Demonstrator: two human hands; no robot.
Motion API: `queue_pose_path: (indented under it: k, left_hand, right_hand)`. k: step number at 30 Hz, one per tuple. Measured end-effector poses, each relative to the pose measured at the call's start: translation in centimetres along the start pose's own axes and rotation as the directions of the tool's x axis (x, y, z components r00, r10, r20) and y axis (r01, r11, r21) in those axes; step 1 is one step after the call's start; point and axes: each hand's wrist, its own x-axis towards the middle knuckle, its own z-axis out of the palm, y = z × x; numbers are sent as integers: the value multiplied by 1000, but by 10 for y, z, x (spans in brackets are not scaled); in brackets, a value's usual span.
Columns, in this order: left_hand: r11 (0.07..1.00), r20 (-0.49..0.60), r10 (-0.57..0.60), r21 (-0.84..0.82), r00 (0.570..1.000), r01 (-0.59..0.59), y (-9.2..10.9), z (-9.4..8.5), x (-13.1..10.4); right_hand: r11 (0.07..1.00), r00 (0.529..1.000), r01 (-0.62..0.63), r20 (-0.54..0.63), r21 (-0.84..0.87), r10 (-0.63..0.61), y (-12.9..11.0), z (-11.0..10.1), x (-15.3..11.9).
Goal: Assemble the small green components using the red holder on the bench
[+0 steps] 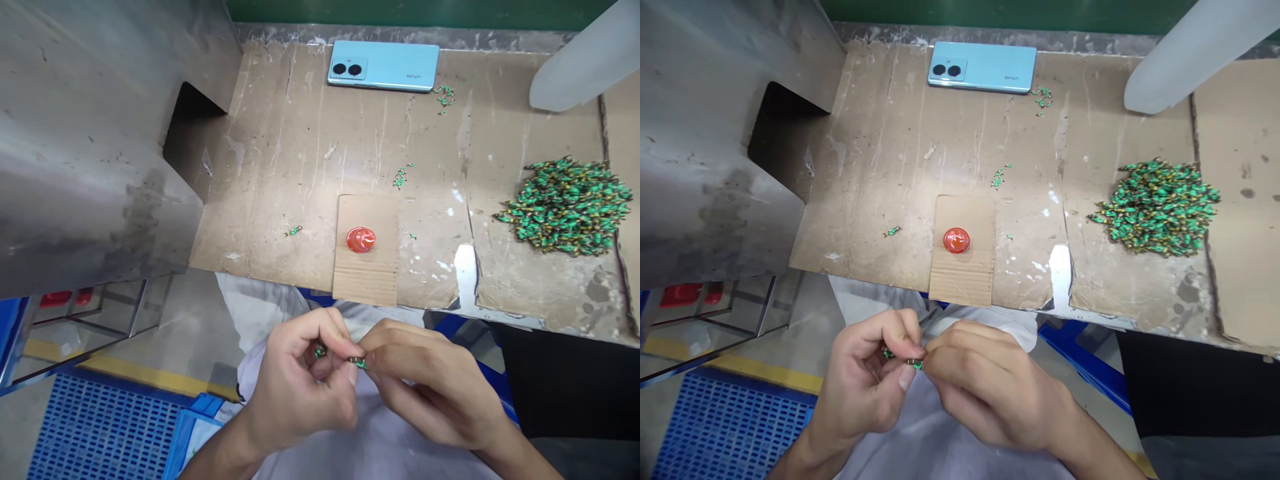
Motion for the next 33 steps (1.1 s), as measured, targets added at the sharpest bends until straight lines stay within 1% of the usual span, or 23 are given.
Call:
queue_pose_path:
  k: [3,5,9,11,13,15,18,21,24,28,33]
  left_hand:
    - [1000,-8,-3,-5,1000,3,-2,0,0]
    - [1000,-17,20,13,1000,-20,-2,0,-1]
    - [983,-61,138,127,989,-129,0,3,-2]
    - [971,-68,187,167,980,-173,1,5,-3]
    - [966,-69,204,178,976,-190,1,6,-4]
    - [969,-70,191,172,979,-176,1,7,-5]
    - [981,-73,145,138,987,-134,0,6,-7]
    - [991,-79,80,116,994,-70,1,4,-8]
    - [987,-71,34,158,997,-22,3,2,-7]
    - [969,-42,57,244,997,-45,6,-2,-6]
    - [932,-24,88,354,996,-74,8,-4,-8]
  right_hand:
    - [1000,1000,-22,-11,12,22,-1,3,1]
    - [998,998,-37,-49,47,40,-2,5,3]
    - [989,986,-56,-147,139,76,-5,10,6]
    - [977,973,-106,-183,185,140,-9,13,7]
    - [955,948,-191,-209,228,239,-14,16,8]
    - [927,918,-274,-219,255,331,-19,17,9]
    - [899,893,-325,-216,294,394,-24,18,10]
    - [896,893,-317,-222,311,392,-24,18,11]
    - [913,899,-300,-238,275,367,-20,19,10]
    - [933,912,-281,-242,224,332,-15,18,8]
    - [968,947,-207,-219,144,235,-12,12,8]
